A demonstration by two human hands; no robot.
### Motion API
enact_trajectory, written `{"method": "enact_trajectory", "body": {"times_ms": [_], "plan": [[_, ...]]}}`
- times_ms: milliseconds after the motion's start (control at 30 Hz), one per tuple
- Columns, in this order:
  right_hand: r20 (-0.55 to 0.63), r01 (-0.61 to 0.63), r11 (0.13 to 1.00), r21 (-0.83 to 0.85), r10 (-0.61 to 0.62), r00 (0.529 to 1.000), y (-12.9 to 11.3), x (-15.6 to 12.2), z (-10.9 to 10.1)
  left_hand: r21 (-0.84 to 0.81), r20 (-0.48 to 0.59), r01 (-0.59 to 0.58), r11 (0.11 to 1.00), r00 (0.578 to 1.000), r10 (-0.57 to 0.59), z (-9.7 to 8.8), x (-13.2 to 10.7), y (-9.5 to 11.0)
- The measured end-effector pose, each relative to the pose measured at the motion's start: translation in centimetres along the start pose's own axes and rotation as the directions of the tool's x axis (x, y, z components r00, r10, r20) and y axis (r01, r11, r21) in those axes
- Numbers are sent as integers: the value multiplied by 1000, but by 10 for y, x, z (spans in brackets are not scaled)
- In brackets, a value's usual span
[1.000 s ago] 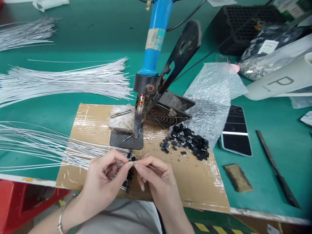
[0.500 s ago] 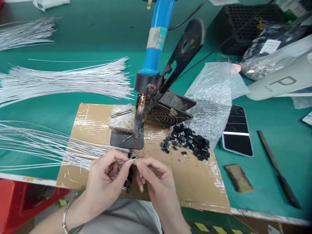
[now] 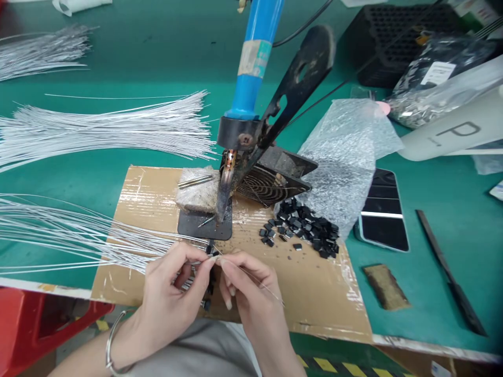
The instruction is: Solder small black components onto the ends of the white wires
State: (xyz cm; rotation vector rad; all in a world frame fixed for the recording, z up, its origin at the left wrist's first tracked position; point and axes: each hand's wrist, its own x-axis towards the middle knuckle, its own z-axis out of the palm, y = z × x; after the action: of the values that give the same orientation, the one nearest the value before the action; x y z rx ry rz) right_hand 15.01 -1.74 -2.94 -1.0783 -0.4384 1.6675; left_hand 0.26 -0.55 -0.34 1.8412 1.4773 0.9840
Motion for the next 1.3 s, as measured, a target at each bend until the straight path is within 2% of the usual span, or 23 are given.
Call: {"method": "enact_trajectory", "body": {"times_ms": [200,467,600,700,767,833,900,933,967,1000,1100,1200,1300], "plan": [[-41,3,998,59,0,999,0,-3,6,-5,-28,17,1000,999,-17,3,0,3],[-90,38,986,161,-24,996,9,-4,13,-122,-4,125,985,992,-126,6,-1,5],[-61,73,995,61,-69,996,14,-4,8,-213,40,223,951,975,-220,4,1,5],[-12,206,969,-137,-209,978,8,-7,-12,-270,74,291,918,957,-281,2,3,3],[-28,370,867,-334,-402,915,-3,-9,-36,-295,85,324,899,946,-313,1,4,1],[-71,472,683,-557,-605,793,-19,-12,-64,-309,95,339,888,941,-326,-1,4,-1],[-57,434,415,-799,-772,633,-37,-13,-89,-310,94,348,885,937,-336,-2,4,-1],[-13,398,313,-862,-799,601,-45,-14,-100,-307,89,358,882,933,-348,-3,4,0],[28,360,231,-904,-808,588,-52,-14,-108,-303,82,369,879,929,-362,-3,4,1],[72,318,156,-935,-797,600,-58,-13,-115,-300,71,378,876,924,-375,-4,3,2],[181,256,-6,-967,-723,666,-66,-8,-123,-294,52,363,884,930,-364,-4,3,3],[256,281,-79,-956,-687,680,-66,0,-123,-284,59,300,911,953,-296,-4,3,0],[277,306,-78,-949,-672,687,-64,7,-121,-257,69,276,926,961,-267,-4,4,-3]]}}
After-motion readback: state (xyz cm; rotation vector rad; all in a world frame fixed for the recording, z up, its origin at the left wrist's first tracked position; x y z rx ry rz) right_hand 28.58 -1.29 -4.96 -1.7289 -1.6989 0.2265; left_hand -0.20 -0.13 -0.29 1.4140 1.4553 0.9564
